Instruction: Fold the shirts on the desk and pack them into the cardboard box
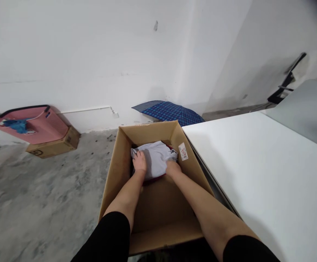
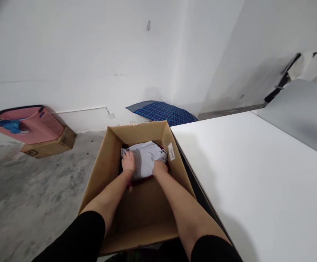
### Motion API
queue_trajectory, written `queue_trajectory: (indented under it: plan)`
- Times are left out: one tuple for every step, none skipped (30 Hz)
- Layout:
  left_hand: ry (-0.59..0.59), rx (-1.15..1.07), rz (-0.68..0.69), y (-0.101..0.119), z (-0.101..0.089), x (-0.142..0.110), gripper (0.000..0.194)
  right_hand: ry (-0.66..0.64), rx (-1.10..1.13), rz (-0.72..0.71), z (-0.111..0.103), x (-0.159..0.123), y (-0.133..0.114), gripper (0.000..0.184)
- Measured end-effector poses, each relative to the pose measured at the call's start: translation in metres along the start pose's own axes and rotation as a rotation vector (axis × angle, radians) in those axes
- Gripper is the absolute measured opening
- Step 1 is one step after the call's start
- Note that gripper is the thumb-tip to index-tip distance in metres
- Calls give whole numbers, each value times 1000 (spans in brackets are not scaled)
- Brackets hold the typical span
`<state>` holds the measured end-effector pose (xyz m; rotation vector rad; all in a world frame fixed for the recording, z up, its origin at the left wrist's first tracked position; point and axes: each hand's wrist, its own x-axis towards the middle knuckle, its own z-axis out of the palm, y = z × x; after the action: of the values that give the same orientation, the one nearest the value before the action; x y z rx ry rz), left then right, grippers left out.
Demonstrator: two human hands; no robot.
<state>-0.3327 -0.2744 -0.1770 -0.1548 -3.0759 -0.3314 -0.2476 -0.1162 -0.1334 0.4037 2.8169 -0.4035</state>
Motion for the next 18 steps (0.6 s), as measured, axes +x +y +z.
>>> queue_trajectory:
  plan:
    - [21, 16, 34, 0, 4, 0, 47, 2, -48, -54, 1, 0, 0, 32]
    - [43, 39, 71, -2, 8, 0, 48, 7, -94, -113, 3, -1, 0, 35]
    - [66, 69, 110, -5, 12, 0, 49, 10, -138, -166, 5, -1, 2, 38]
    - [88, 105, 149, -8, 16, 1, 49, 8, -182, -210, 7, -1, 5, 39]
    - [105, 143, 183, -12, 21, 2, 49, 2, -228, -245, 9, 0, 10, 40]
    - [111, 178, 204, -16, 26, 2, 50, -7, -274, -269, 11, 2, 14, 41]
    - [103, 203, 211, -20, 30, 3, 50, -17, -316, -285, 14, 4, 20, 42]
    - [86, 215, 207, -24, 34, 2, 50, -28, -355, -294, 15, 7, 25, 43]
    - [67, 219, 197, -27, 37, 2, 50, -38, -387, -298, 17, 11, 29, 43]
    - [52, 219, 186, -29, 40, 1, 50, -48, -411, -300, 18, 15, 32, 43]
    - [40, 215, 179, -31, 42, 0, 50, -57, -425, -299, 19, 18, 34, 43]
    - [32, 209, 180, -32, 45, -1, 50, -64, -434, -295, 20, 22, 35, 42]
    - [26, 203, 182, -33, 46, -2, 50, -67, -439, -287, 22, 24, 34, 41]
    - [15, 198, 185, -34, 48, -2, 51, -66, -439, -274, 24, 27, 32, 40]
    - [0, 194, 190, -34, 50, -1, 52, -60, -433, -254, 27, 29, 30, 39]
    - [-16, 190, 197, -35, 51, 1, 53, -51, -420, -232, 31, 30, 26, 38]
    - [-32, 186, 205, -35, 53, 4, 54, -40, -398, -211, 34, 30, 23, 36]
    - [-48, 183, 218, -36, 53, 8, 56, -30, -361, -201, 38, 30, 20, 34]
